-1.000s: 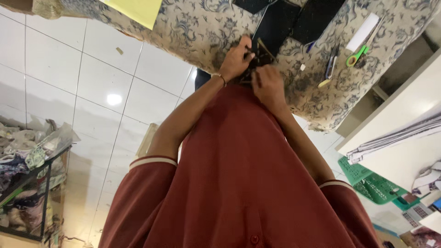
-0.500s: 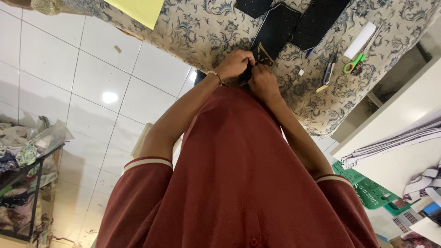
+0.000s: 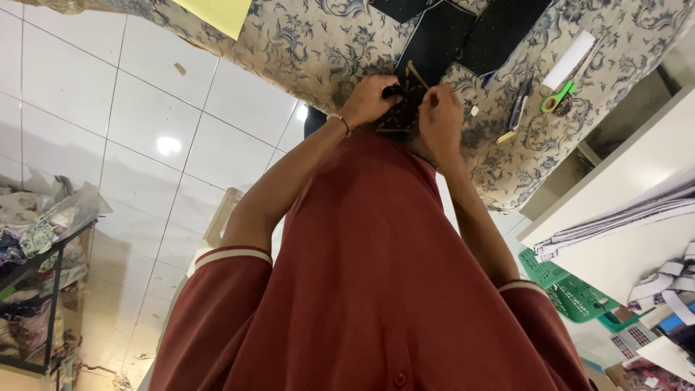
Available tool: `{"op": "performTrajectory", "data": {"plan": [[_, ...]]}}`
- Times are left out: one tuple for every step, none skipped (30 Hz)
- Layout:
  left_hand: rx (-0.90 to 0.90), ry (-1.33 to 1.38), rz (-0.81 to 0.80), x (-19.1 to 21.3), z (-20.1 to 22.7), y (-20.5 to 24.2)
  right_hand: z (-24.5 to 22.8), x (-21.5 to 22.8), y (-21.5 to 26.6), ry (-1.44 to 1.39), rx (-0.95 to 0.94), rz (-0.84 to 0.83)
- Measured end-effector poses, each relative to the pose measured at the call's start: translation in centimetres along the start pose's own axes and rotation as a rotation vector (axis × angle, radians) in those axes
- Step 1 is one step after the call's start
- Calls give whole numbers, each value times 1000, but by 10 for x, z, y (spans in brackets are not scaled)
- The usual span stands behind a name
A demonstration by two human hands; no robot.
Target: The person assembles small black pouches by hand on a patterned table. They fold and tuck fabric edges, align seams, and press the pouches flat, handling them one at a time. The person occasionally moves finished pouches aside and picks up new ones to continue the process.
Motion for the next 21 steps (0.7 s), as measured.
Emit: {"op": "performTrajectory", "data": {"plan": [[-25, -8, 16, 5, 2, -3, -12, 3, 5, 15, 48, 19], [-10, -13, 9, 7, 0, -5, -24, 6, 9, 29, 95, 37], [6, -15, -6, 5, -2, -5, -30, 7, 13, 27, 72, 39], [21, -17, -22, 3, -3, -3, -35, 8, 18, 25, 48, 40], [50, -17, -34, 0, -6, -3, -39, 9, 19, 22, 32, 43], [78, -17, -46, -2, -8, -3, -50, 14, 21, 89, 104, 79], [110, -18, -53, -3, -12, -3, -61, 17, 22, 151, 178, 111], [78, -20, -25, 0, -11, -5, -70, 18, 22, 214, 252, 143], [50, -20, 1, 0, -10, -4, -75, 13, 25, 227, 302, 108], [22, -20, 27, 1, -10, -3, -79, 7, 29, 240, 352, 72], [-48, -27, 68, 3, -6, -5, -80, 2, 30, 256, 405, 41], [-120, -35, 109, 6, -1, -5, -73, -7, 29, 282, 373, -20], [-189, -40, 146, 7, 4, -4, -65, -17, 30, 309, 335, -83], [-95, -18, 123, 4, -5, -4, -56, -26, 32, 336, 297, -145], [-7, 2, 102, 2, -13, -7, -51, -33, 31, 377, 326, -150], [82, 23, 80, 0, -21, -10, -46, -43, 29, 419, 355, -154], [64, 21, 85, 0, -19, -8, -41, -54, 30, 454, 385, -168], [46, 18, 90, 1, -18, -7, -32, -65, 31, 505, 384, -217], [35, 19, 93, 1, -17, -3, -23, -75, 36, 554, 379, -273], [26, 31, 101, 2, -16, 1, -15, -84, 44, 604, 374, -328], [4, 42, 114, 3, -12, -2, -12, -87, 45, 604, 407, -324]]}}
Point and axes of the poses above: each hand's wrist, its own y-axis away from the middle knuckle, its own x-axis out of the back of the hand, z = x × y, the point moved 9 cm from there along -y, towards the middle knuckle, and after that the axes turned 8 degrees about z, right-handed, at the moved point
